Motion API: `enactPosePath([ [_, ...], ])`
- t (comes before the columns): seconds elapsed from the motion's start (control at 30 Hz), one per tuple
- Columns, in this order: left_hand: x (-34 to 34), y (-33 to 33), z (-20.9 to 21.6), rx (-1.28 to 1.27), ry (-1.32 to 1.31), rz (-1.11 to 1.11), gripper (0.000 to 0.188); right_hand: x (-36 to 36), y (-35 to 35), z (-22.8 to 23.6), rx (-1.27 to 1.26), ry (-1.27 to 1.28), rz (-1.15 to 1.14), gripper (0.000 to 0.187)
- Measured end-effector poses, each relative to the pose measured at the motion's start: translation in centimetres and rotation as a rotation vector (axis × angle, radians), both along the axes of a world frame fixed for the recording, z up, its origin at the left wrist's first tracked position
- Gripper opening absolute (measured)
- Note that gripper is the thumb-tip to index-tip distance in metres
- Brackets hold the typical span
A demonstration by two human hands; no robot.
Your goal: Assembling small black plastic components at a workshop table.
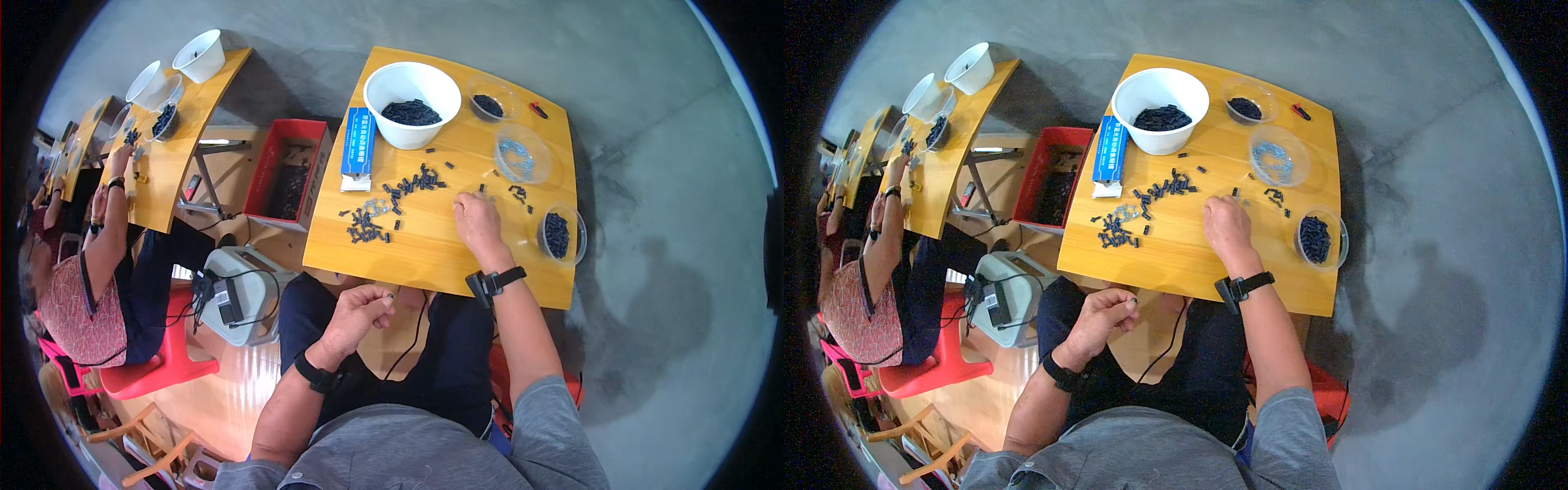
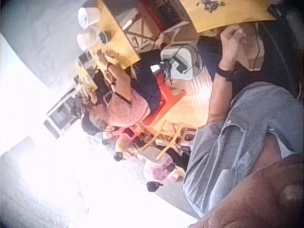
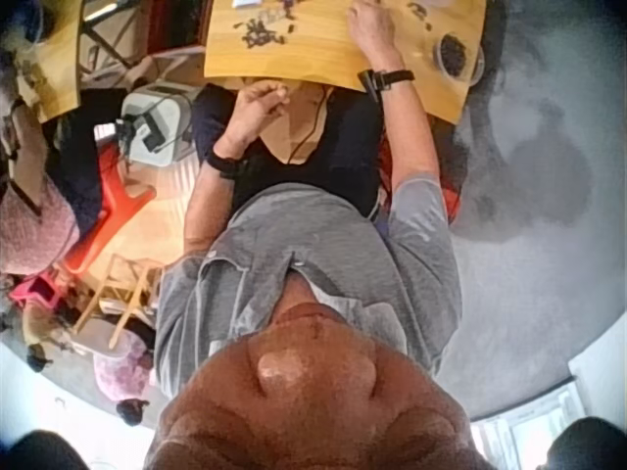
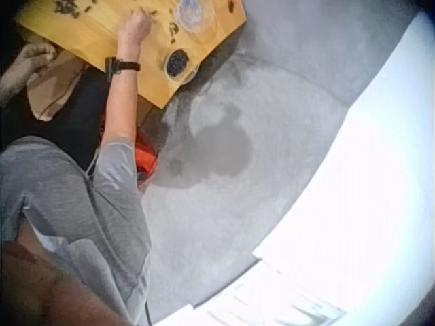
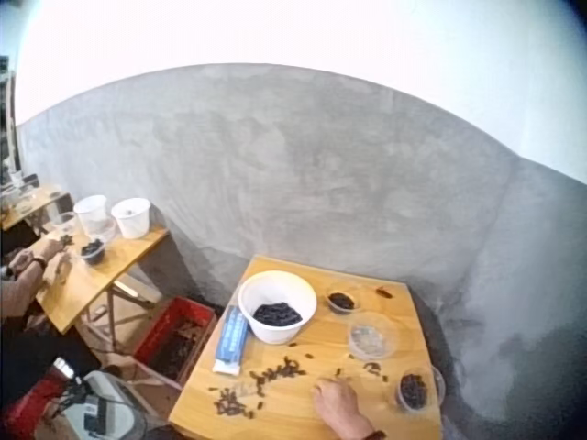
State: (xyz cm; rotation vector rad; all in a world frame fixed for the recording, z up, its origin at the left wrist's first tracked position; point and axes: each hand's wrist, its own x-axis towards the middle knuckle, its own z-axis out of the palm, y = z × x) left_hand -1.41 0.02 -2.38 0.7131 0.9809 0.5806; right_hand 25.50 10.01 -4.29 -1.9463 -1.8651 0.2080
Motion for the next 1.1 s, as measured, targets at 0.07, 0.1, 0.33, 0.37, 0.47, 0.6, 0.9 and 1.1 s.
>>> enactPosePath([
  [0.07, 0.0, -0.2, -0.2, -0.001, -0.003, 0.01, 0.01, -0.2, -0.1, 0.0, 0.004, -0.004, 0.013, 0.012],
  [0.1, 0.0, -0.2, -0.2, 0.0, -0.008, 0.013, 0.01, -0.3, -0.1, 0.1, 0.009, -0.01, 0.018, 0.011],
  [0.33, 0.9, 0.5, 2.5, 0.125, -0.032, 0.089, 0.01, -1.3, -2.3, 3.5, -0.253, 0.954, -0.051, 0.004],
  [0.37, 1.1, 0.7, 3.1, 0.166, -0.046, 0.102, 0.01, -1.9, -2.9, 4.5, -0.254, 1.092, -0.025, 0.004],
  [0.47, 2.1, 1.1, 5.0, 0.225, -0.071, 0.109, 0.01, -2.6, -4.6, 7.4, -0.253, 1.257, 0.033, 0.003],
  [0.6, 2.8, 0.9, 6.9, 0.263, -0.085, 0.106, 0.011, -3.4, -6.5, 10.0, -0.221, 1.205, 0.205, 0.003],
  [0.9, 2.6, -1.5, 8.2, 0.4, -0.151, 0.09, 0.013, -5.3, -10.4, 15.4, -0.176, 1.041, 0.514, 0.008],
  [1.1, 2.0, -2.8, 9.4, 0.527, -0.124, 0.08, 0.012, -6.2, -12.1, 16.9, -0.152, 0.932, 0.597, 0.011],
])
